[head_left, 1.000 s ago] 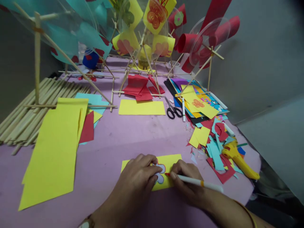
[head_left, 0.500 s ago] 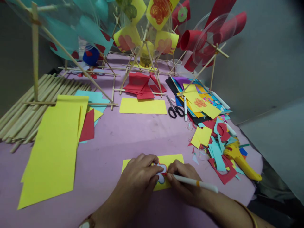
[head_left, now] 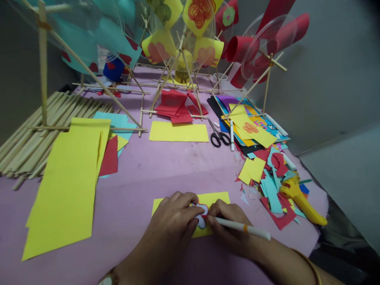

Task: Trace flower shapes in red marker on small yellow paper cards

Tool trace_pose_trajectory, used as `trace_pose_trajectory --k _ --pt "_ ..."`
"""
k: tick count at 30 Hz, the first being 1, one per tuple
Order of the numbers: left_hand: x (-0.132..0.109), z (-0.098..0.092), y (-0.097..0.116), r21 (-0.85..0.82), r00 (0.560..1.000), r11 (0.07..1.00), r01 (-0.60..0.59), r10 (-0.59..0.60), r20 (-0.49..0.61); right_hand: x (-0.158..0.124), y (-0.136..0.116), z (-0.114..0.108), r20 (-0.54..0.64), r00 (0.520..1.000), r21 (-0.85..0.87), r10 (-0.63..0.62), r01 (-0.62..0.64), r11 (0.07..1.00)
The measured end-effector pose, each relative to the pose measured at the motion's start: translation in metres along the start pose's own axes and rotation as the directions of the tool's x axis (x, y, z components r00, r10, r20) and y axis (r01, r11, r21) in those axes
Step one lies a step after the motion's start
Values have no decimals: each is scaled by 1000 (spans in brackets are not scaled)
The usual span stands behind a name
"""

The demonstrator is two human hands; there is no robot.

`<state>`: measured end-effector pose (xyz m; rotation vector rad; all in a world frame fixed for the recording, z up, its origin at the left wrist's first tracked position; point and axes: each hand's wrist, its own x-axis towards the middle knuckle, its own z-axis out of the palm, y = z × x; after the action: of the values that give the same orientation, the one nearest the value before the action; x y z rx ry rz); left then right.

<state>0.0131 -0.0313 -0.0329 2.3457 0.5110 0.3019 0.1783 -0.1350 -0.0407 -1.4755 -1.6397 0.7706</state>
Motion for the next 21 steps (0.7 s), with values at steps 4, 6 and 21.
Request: trace_pose_trajectory --k 4,6,21 --pt "-1 0 0 8 1000 1000 -9 9 -6 2 -3 -2 15 1000 -9 2 -2 1000" --pt "-1 0 0 14 1000 1000 -9 9 -2 2 -4 -2 17 1000 -21 12 -12 1000" --pt "-2 0 0 42 1000 999 -17 18 -21 1 -5 -4 30 998 -13 57 -57 998"
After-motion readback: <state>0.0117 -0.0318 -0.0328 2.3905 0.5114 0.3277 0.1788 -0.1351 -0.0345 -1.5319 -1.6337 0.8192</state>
